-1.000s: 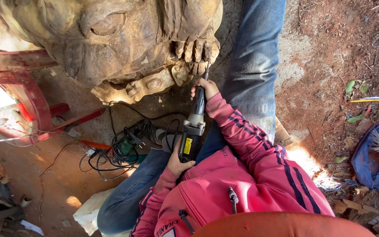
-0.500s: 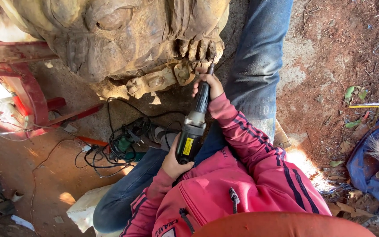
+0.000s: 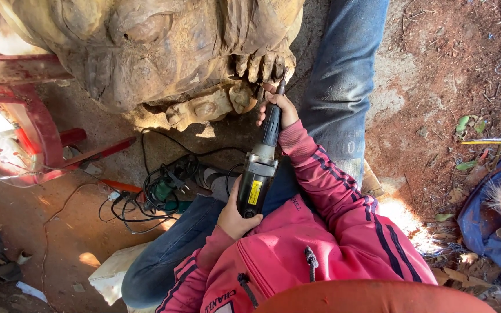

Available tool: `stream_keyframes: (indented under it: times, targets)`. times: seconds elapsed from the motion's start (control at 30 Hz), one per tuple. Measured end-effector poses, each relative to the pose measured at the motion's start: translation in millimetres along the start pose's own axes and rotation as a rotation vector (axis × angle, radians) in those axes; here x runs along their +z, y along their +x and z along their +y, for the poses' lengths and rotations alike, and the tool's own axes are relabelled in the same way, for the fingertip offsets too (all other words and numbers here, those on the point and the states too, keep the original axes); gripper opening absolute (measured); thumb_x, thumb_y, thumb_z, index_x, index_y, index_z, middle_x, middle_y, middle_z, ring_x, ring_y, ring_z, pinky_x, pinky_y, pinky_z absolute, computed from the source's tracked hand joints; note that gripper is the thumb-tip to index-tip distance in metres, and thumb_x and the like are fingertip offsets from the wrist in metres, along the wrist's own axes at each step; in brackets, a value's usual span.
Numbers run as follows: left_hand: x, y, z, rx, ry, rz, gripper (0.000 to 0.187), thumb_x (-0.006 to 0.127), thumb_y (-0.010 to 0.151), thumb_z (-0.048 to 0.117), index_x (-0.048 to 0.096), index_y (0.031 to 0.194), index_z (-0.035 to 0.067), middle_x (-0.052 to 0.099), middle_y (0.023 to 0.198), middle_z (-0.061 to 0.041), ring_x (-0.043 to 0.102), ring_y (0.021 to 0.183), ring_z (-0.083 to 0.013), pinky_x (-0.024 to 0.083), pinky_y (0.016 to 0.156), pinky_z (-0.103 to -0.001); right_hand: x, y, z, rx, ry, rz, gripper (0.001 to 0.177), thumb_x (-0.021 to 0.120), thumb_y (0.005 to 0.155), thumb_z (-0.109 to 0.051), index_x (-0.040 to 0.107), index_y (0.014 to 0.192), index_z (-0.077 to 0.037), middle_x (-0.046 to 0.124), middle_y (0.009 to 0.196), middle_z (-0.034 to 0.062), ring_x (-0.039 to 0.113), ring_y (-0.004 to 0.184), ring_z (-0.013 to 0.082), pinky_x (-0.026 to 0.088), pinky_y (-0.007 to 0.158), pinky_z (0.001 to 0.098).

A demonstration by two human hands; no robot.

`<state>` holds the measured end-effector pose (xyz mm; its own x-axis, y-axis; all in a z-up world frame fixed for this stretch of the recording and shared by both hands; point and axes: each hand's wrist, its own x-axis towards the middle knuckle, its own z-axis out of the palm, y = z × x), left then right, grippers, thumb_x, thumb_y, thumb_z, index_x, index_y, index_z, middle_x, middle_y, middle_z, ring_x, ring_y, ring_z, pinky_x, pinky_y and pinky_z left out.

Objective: Plugging in a power tool and using it to sand and refine details on a large wooden sculpture

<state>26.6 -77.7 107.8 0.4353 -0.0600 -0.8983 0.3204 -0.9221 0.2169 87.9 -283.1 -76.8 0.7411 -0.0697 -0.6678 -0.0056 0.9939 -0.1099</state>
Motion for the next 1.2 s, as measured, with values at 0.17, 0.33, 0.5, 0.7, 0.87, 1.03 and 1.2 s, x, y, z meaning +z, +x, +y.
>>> stream_keyframes:
  times: [0.17,0.33,0.5,0.7,0.87,1.03,1.2]
  targets:
    - [-0.1,-2.6,3.5,0.006,-0.024,0.003,0.123,0.085,0.057,0.043,0.017,0.159,0.047,0.065,0.133,-0.019,0.063,0.122,-0.0394,0.052,0.105,-0.047,-1.0,-0.8,1.4,-0.008,-0.025,-0.024,0.06,0.061,0.089,-0.015,0.045,0.146,-0.004,0.059,0.074,0.0155,0.063,0.058,0.0246,0.058,0.053,0.0407]
    - [-0.5,-1.3,2.6,0.019,-0.014,0.008,0.124,0.086,0.056,0.044,0.017,0.159,0.047,0.065,0.132,-0.019,0.063,0.121,-0.04,0.052,0.105,-0.048,-4.0,1.6,3.2,0.006,-0.031,-0.025,0.065,0.061,0.088,-0.014,0.041,0.149,-0.003,0.059,0.073,0.0163,0.063,0.058,0.0256,0.058,0.054,0.0425]
    - [-0.8,-3.5,-1.0,0.021,-0.024,0.012,0.125,0.086,0.056,0.044,0.016,0.159,0.048,0.066,0.132,-0.018,0.063,0.121,-0.0393,0.053,0.105,-0.047,3.3,-5.7,3.1,-0.002,-0.081,-0.042,0.075,0.06,0.088,-0.015,0.031,0.156,-0.001,0.06,0.073,0.0152,0.064,0.058,0.0238,0.06,0.054,0.0415]
    - [-0.6,-3.4,-8.2,0.001,-0.027,-0.001,0.125,0.087,0.055,0.043,0.018,0.159,0.047,0.064,0.134,-0.019,0.062,0.123,-0.0405,0.05,0.108,-0.048,3.6,-4.8,6.8,0.0,-0.065,-0.067,0.08,0.06,0.089,-0.013,0.025,0.16,-0.003,0.061,0.072,0.017,0.065,0.057,0.0262,0.061,0.054,0.0433]
    - [-1.9,-5.0,-6.3,0.009,-0.089,0.025,0.126,0.087,0.054,0.042,0.018,0.16,0.044,0.062,0.136,-0.021,0.059,0.126,-0.0416,0.049,0.11,-0.049,6.2,6.6,19.6,0.024,-0.027,-0.003,0.074,0.066,0.088,-0.013,0.033,0.155,-0.007,0.061,0.073,0.0228,0.063,0.056,0.0332,0.059,0.052,0.0504]
    - [-3.7,-5.0,-10.8,0.061,-0.136,0.008,0.125,0.088,0.057,0.041,0.018,0.161,0.041,0.061,0.137,-0.023,0.059,0.126,-0.0431,0.049,0.109,-0.05,21.0,-9.8,12.2,0.021,-0.055,-0.002,0.077,0.063,0.089,-0.013,0.027,0.156,-0.006,0.06,0.072,0.0183,0.064,0.056,0.029,0.059,0.052,0.0454]
    - [-4.4,-0.9,-8.9,0.055,-0.109,-0.021,0.127,0.088,0.056,0.04,0.017,0.16,0.043,0.062,0.136,-0.02,0.06,0.126,-0.0393,0.049,0.11,-0.047,9.5,-7.4,7.7,0.004,-0.06,-0.013,0.079,0.061,0.089,-0.013,0.025,0.159,-0.007,0.059,0.07,0.0167,0.063,0.055,0.0273,0.059,0.053,0.0451]
